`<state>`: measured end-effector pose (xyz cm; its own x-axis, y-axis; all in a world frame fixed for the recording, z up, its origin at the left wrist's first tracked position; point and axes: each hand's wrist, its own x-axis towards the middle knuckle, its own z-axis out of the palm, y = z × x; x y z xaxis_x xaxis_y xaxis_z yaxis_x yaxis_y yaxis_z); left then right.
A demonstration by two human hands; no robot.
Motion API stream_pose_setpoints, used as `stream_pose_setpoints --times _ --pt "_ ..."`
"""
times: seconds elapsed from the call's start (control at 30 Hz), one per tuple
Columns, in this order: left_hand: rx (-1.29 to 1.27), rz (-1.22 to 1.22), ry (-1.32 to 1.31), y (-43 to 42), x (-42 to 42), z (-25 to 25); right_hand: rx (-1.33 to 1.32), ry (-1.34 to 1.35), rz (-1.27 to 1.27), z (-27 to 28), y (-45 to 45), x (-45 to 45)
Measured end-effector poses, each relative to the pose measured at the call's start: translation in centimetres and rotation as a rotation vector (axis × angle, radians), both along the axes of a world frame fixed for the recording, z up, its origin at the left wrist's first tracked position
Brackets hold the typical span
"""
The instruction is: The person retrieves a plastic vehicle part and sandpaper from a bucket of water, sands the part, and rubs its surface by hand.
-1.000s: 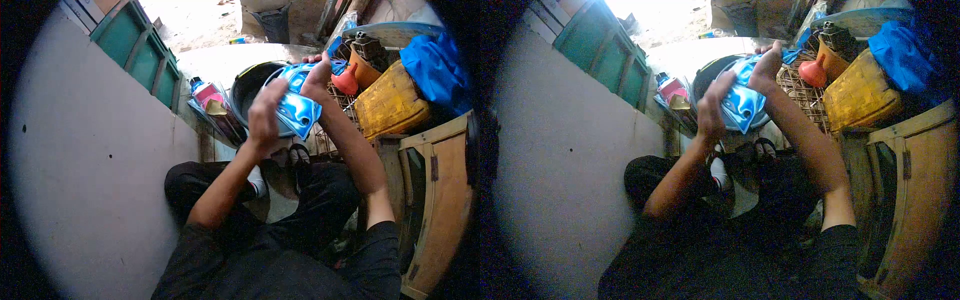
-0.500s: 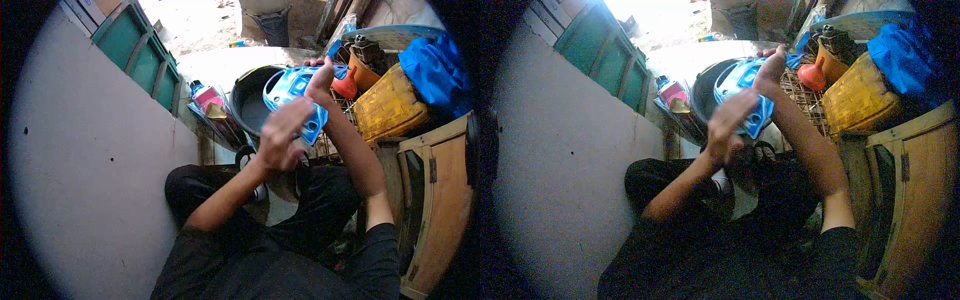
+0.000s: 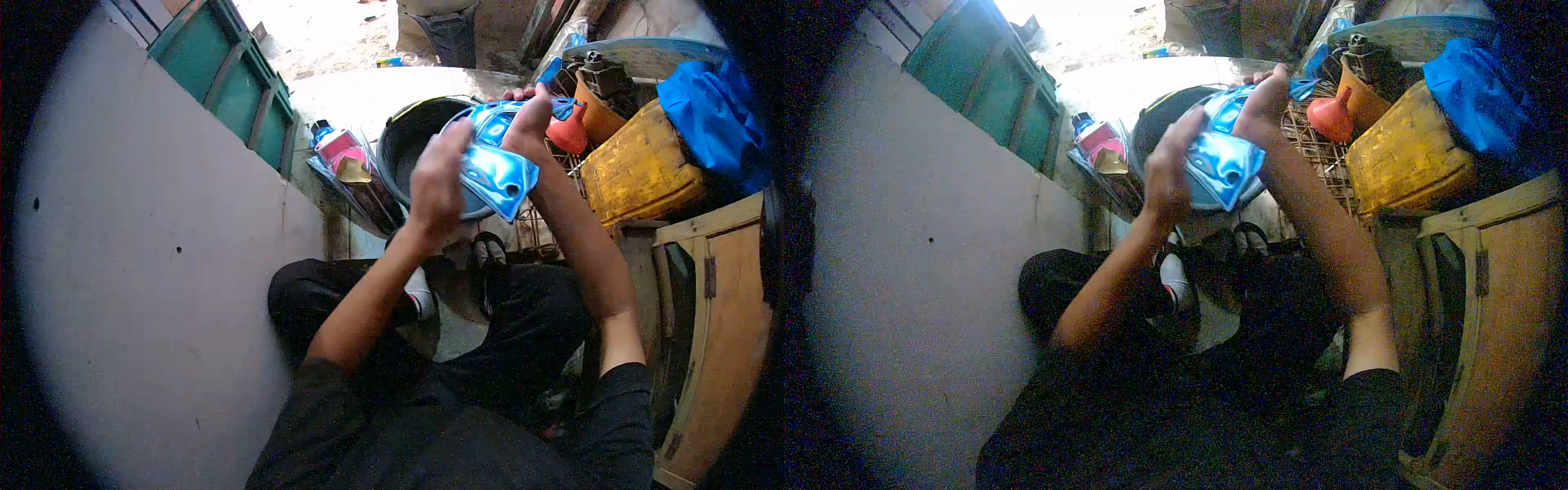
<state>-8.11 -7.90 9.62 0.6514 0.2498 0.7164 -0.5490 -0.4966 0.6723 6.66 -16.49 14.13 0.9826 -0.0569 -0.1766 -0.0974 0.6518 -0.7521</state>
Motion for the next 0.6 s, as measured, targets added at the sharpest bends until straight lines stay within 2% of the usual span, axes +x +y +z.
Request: stream_pose_setpoints --times 0.07,0.13,0.17,0.2,0.27,0.3,0.33,0.4,0.47,0.53,0.6 --pt "-0.058 -0.004 0.188 0.3 0.4 -0.5 -0.031 -0.007 0.000 0.2 0.1 -0.3" --pt "0.089 -0.099 -0.027 -1.3 -1.8 1.1 -0.044 -0.039 0.010 -0.2 0.1 0.3" --pt "0.175 -0.276 -0.175 -1.8 -2.6 2.0 0.020 -0.037 0.008 -0.6 0.0 1.1" --pt "0.296 -0.294 -0.186 -2.3 -3.8 3.2 0.085 -0.032 0.008 -0.4 0.3 1.0" --pt "0.268 -0.335 -0.234 -1.1 -1.9 1.1 0.078 -0.075 -0.009 -0.1 0.6 0.4" --pt "0.195 -0.100 -0.111 -0.8 -1.4 1.1 0.059 -0.071 -0.017 -0.3 0.6 0.6" --pt "0.095 0.032 -0.108 0.1 0.0 0.6 0.061 -0.073 -0.018 -0.2 0.7 0.3" --pt "-0.006 0.074 0.088 0.4 0.5 0.2 -0.046 0.011 -0.041 0.2 0.7 -0.1" --pt "0.198 0.064 -0.040 -1.2 -1.7 1.4 -0.032 0.020 0.003 -0.3 0.5 0.9" --pt "0.351 -0.186 -0.166 -2.3 -4.1 3.1 0.053 -0.026 -0.004 0.0 0.9 0.2" --pt "0.368 -0.226 -0.183 -2.0 -3.6 2.4 0.090 -0.007 0.006 -0.4 0.9 0.4"
